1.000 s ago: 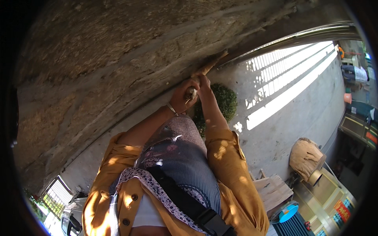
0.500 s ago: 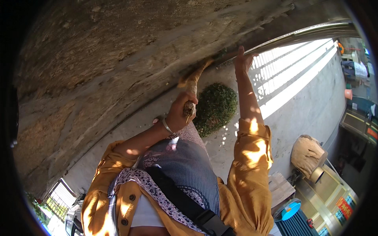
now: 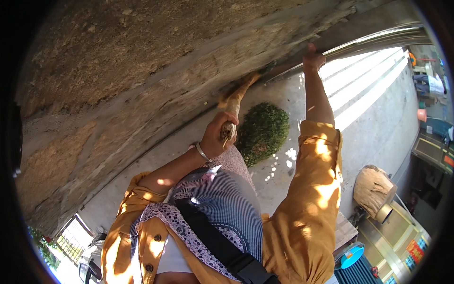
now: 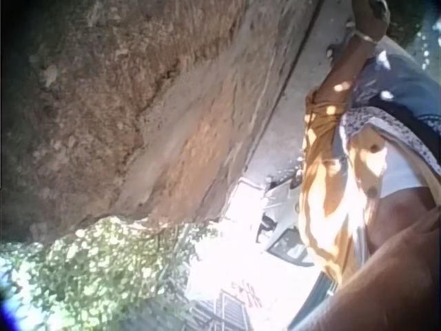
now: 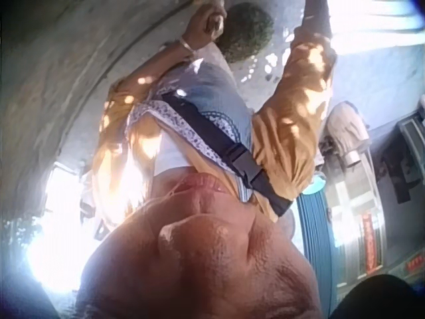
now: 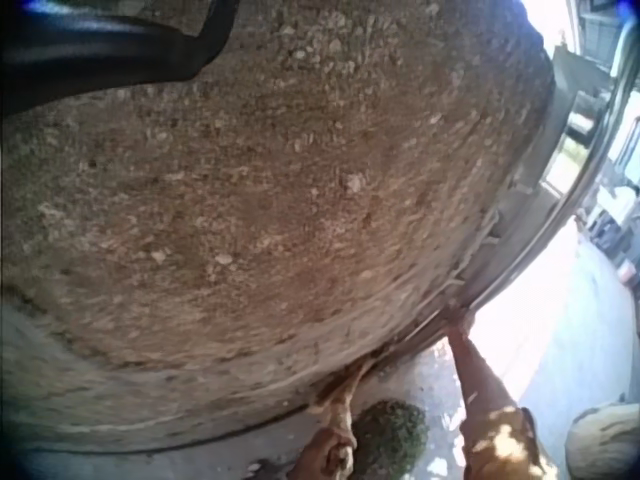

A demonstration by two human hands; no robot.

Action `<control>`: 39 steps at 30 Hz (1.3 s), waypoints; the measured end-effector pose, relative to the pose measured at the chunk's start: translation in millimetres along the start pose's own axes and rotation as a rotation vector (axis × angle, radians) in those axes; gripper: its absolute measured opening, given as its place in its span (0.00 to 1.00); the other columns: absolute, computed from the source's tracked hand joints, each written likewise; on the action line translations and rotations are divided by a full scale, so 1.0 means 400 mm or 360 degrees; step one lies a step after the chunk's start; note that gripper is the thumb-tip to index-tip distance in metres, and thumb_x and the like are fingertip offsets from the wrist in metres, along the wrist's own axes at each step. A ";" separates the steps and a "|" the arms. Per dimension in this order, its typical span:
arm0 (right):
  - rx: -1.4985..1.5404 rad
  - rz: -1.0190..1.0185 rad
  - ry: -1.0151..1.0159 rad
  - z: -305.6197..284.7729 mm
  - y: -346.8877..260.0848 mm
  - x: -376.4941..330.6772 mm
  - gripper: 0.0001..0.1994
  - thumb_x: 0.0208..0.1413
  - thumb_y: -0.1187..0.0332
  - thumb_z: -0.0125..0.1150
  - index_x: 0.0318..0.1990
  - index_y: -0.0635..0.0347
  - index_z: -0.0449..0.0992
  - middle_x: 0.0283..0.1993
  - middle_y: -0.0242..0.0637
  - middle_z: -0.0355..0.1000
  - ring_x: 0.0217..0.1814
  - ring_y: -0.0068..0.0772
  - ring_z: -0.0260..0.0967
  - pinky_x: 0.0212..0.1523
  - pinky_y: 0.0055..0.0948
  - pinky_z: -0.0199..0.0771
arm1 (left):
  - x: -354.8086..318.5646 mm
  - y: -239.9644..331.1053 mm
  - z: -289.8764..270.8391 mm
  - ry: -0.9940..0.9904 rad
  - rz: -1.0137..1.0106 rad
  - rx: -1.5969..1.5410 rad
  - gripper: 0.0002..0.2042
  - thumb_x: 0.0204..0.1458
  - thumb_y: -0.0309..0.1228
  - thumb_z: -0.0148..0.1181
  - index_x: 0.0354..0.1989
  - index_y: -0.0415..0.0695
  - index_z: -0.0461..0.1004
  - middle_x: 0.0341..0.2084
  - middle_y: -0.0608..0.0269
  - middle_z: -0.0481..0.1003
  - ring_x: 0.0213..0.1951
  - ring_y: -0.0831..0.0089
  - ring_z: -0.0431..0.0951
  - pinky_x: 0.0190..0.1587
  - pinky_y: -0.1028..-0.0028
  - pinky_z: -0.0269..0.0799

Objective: The person sweeps a concrete floor using a traditional straw broom. They gather scattered green leaves and debris into a pile, then sweep along the wall and around a parked white car to clear the area.

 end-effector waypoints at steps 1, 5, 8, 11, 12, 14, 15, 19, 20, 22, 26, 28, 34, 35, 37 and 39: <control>0.0049 -0.0109 0.0057 -0.006 0.009 0.008 0.32 0.42 0.44 0.60 0.30 0.75 0.72 0.35 0.58 0.71 0.41 0.50 0.71 0.41 0.37 0.71 | -0.004 -0.002 -0.004 0.0008 0.0001 -0.0020 0.17 0.31 0.13 0.54 0.33 0.42 0.64 0.31 0.57 0.65 0.37 0.60 0.67 0.42 0.70 0.63; 0.0022 -0.0585 0.0215 -0.025 0.032 0.035 0.30 0.44 0.45 0.59 0.33 0.72 0.73 0.34 0.56 0.72 0.40 0.48 0.71 0.41 0.37 0.72 | -0.034 -0.002 -0.048 0.0019 0.0090 -0.0048 0.16 0.32 0.13 0.54 0.33 0.41 0.65 0.31 0.58 0.65 0.36 0.63 0.68 0.43 0.72 0.63; -0.0923 -0.1067 0.0154 -0.024 -0.011 0.045 0.30 0.46 0.44 0.56 0.36 0.71 0.72 0.32 0.50 0.73 0.37 0.44 0.73 0.39 0.40 0.72 | -0.066 -0.018 -0.084 0.0055 0.0132 -0.0075 0.16 0.33 0.14 0.55 0.33 0.41 0.65 0.31 0.59 0.65 0.36 0.64 0.67 0.43 0.72 0.62; -0.1200 -0.1801 0.0520 -0.041 0.004 0.059 0.32 0.46 0.44 0.57 0.33 0.75 0.70 0.29 0.45 0.73 0.32 0.38 0.73 0.33 0.40 0.73 | -0.090 -0.036 -0.092 0.0037 0.0147 -0.0097 0.14 0.36 0.15 0.54 0.33 0.41 0.65 0.32 0.60 0.65 0.37 0.66 0.67 0.45 0.72 0.62; -0.0970 -0.1652 0.0369 -0.038 0.013 0.065 0.31 0.44 0.45 0.59 0.31 0.75 0.70 0.26 0.44 0.73 0.29 0.37 0.73 0.30 0.38 0.73 | -0.093 -0.031 -0.092 0.0017 0.0143 -0.0099 0.12 0.38 0.16 0.53 0.34 0.41 0.64 0.33 0.60 0.65 0.38 0.67 0.67 0.46 0.72 0.61; 0.0027 -0.1049 0.0065 -0.030 0.048 0.080 0.29 0.41 0.47 0.63 0.27 0.76 0.71 0.22 0.43 0.71 0.23 0.34 0.72 0.24 0.33 0.74 | -0.094 -0.031 -0.092 -0.0019 0.0152 -0.0105 0.11 0.41 0.17 0.53 0.35 0.41 0.64 0.34 0.61 0.65 0.40 0.68 0.67 0.48 0.72 0.60; 0.0369 -0.0820 0.0019 -0.020 0.049 0.074 0.29 0.40 0.48 0.65 0.25 0.76 0.71 0.19 0.42 0.71 0.20 0.33 0.71 0.20 0.31 0.74 | -0.101 -0.032 -0.097 -0.0022 0.0152 -0.0097 0.11 0.42 0.17 0.53 0.35 0.41 0.64 0.34 0.61 0.66 0.40 0.68 0.68 0.48 0.72 0.60; 0.0184 -0.0719 0.0015 -0.046 0.019 0.031 0.24 0.43 0.53 0.63 0.22 0.73 0.72 0.19 0.43 0.70 0.21 0.34 0.70 0.21 0.34 0.73 | -0.107 -0.019 -0.099 0.0005 0.0127 -0.0033 0.12 0.42 0.16 0.54 0.36 0.41 0.64 0.35 0.61 0.66 0.41 0.69 0.68 0.48 0.72 0.61; 0.0109 -0.0681 -0.0006 -0.053 0.011 0.005 0.22 0.44 0.55 0.62 0.21 0.72 0.72 0.19 0.43 0.70 0.21 0.35 0.70 0.21 0.35 0.73 | -0.108 -0.018 -0.096 0.0013 0.0125 -0.0049 0.12 0.42 0.16 0.55 0.36 0.41 0.65 0.35 0.61 0.66 0.41 0.69 0.68 0.48 0.72 0.61; 0.0010 -0.0566 -0.0033 -0.043 0.030 -0.081 0.16 0.47 0.60 0.59 0.24 0.69 0.73 0.17 0.41 0.69 0.20 0.37 0.67 0.19 0.37 0.67 | -0.105 -0.016 -0.083 0.0019 0.0129 -0.0104 0.12 0.42 0.16 0.55 0.36 0.41 0.65 0.35 0.61 0.66 0.41 0.69 0.68 0.48 0.72 0.61; -0.0192 -0.1433 -0.0775 0.004 -0.038 -0.589 0.26 0.44 0.65 0.60 0.50 0.55 0.54 0.41 0.44 0.56 0.38 0.42 0.62 0.34 0.39 0.64 | -0.100 0.008 -0.057 0.0154 0.0172 -0.0154 0.14 0.35 0.16 0.56 0.34 0.40 0.66 0.32 0.59 0.66 0.38 0.65 0.68 0.45 0.72 0.62; -0.0332 -0.1585 -0.1295 -0.002 -0.042 -0.838 0.46 0.42 0.64 0.61 0.66 0.46 0.36 0.66 0.47 0.46 0.57 0.47 0.62 0.48 0.37 0.66 | -0.096 0.025 -0.048 0.0156 0.0141 -0.0196 0.14 0.36 0.17 0.56 0.34 0.40 0.66 0.32 0.59 0.66 0.38 0.65 0.68 0.45 0.72 0.62; 0.0365 -0.1274 -0.1156 -0.029 -0.056 -0.911 0.26 0.40 0.64 0.62 0.50 0.56 0.64 0.53 0.48 0.61 0.46 0.54 0.66 0.40 0.38 0.69 | -0.068 0.065 -0.058 0.0023 0.0043 -0.0263 0.13 0.39 0.14 0.52 0.34 0.40 0.64 0.35 0.60 0.66 0.42 0.69 0.67 0.50 0.72 0.59; 0.0462 -0.1224 -0.1108 -0.028 -0.064 -0.904 0.23 0.40 0.65 0.62 0.46 0.57 0.65 0.50 0.47 0.62 0.45 0.54 0.66 0.39 0.38 0.69 | -0.061 0.062 -0.057 -0.0015 0.0069 -0.0234 0.13 0.39 0.14 0.52 0.34 0.40 0.64 0.35 0.60 0.66 0.42 0.69 0.67 0.50 0.72 0.59; 0.0575 -0.1106 -0.1060 -0.040 -0.088 -0.888 0.20 0.39 0.67 0.63 0.42 0.60 0.67 0.44 0.47 0.66 0.44 0.53 0.67 0.42 0.35 0.69 | -0.033 0.051 -0.059 -0.0075 0.0133 -0.0170 0.12 0.40 0.14 0.51 0.34 0.40 0.64 0.35 0.60 0.66 0.42 0.69 0.67 0.50 0.72 0.59; 0.0558 -0.1170 -0.0926 -0.022 -0.079 -0.851 0.19 0.40 0.68 0.62 0.42 0.60 0.67 0.43 0.46 0.67 0.43 0.53 0.67 0.41 0.35 0.69 | 0.001 0.021 -0.053 -0.0105 0.0181 -0.0184 0.12 0.40 0.14 0.51 0.34 0.40 0.64 0.34 0.60 0.66 0.42 0.69 0.67 0.50 0.72 0.59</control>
Point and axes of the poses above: each hand's wrist, its own x-axis towards the middle knuckle, its own z-axis out of the palm, y = z × x, the point moved 3 cm from there along x, towards the middle knuckle
